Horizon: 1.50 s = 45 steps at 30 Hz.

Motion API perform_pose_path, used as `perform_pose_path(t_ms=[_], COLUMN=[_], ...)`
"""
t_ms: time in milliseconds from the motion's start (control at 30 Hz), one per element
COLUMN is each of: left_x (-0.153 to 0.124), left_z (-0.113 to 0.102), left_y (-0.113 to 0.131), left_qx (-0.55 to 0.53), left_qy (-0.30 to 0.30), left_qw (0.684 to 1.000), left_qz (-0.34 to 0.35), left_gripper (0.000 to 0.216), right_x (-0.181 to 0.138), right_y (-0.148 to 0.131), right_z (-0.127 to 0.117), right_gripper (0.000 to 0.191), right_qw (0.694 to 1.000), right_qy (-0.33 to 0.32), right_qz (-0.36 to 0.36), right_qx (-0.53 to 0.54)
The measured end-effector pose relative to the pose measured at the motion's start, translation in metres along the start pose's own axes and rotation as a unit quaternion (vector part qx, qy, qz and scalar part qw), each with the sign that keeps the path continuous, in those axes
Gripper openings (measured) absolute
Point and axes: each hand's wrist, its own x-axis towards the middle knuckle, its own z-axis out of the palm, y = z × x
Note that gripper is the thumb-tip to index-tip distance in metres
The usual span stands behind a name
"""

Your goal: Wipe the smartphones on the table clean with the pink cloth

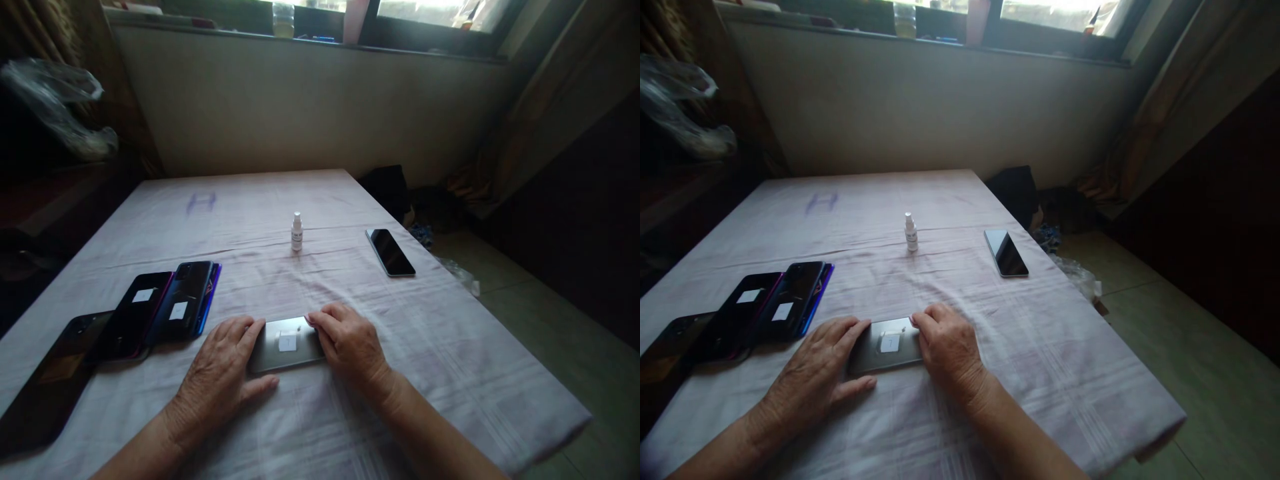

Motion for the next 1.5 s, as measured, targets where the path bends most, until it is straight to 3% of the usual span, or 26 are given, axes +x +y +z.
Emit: perform_pose_path(t_ms=[167,367,600,833,1100,1333,1500], left_x=[-0.004,-0.004,-0.006,-0.005,-0.005,-0.006,-0.004], left_z=[0.002,0.003,0.004,0.004,0.004,0.005,0.004], left_y=[-0.008,-0.009,-0.011,-0.009,-0.009,-0.005,-0.004], left_qx=[-0.05,-0.071,-0.075,-0.088,-0.074,-0.072,-0.065], left_qy=[0.005,0.004,0.005,0.006,0.011,0.027,0.028], left_qw=[0.999,0.997,0.997,0.996,0.997,0.997,0.997], left_qz=[0.005,0.004,0.004,-0.007,0.006,0.008,0.014], left_gripper=[0.062,0.061,0.063,0.062,0.065,0.066,0.068], right_x=[-0.004,-0.027,-0.01,-0.023,-0.004,-0.01,-0.013], right_y=[-0.009,-0.008,-0.015,-0.016,-0.013,-0.006,-0.013], right_z=[0.003,0.006,0.013,0.012,0.014,0.009,0.01], right_gripper=[0.022,0.029,0.019,0.026,0.021,0.026,0.024], right_qw=[0.995,0.995,0.994,0.994,0.994,0.992,0.993], right_qy=[-0.067,-0.037,-0.054,-0.033,-0.027,0.006,-0.007], right_qz=[-0.015,-0.073,-0.032,-0.064,-0.007,0.044,0.004], right_qx=[-0.068,-0.056,-0.092,-0.08,-0.106,-0.117,-0.122])
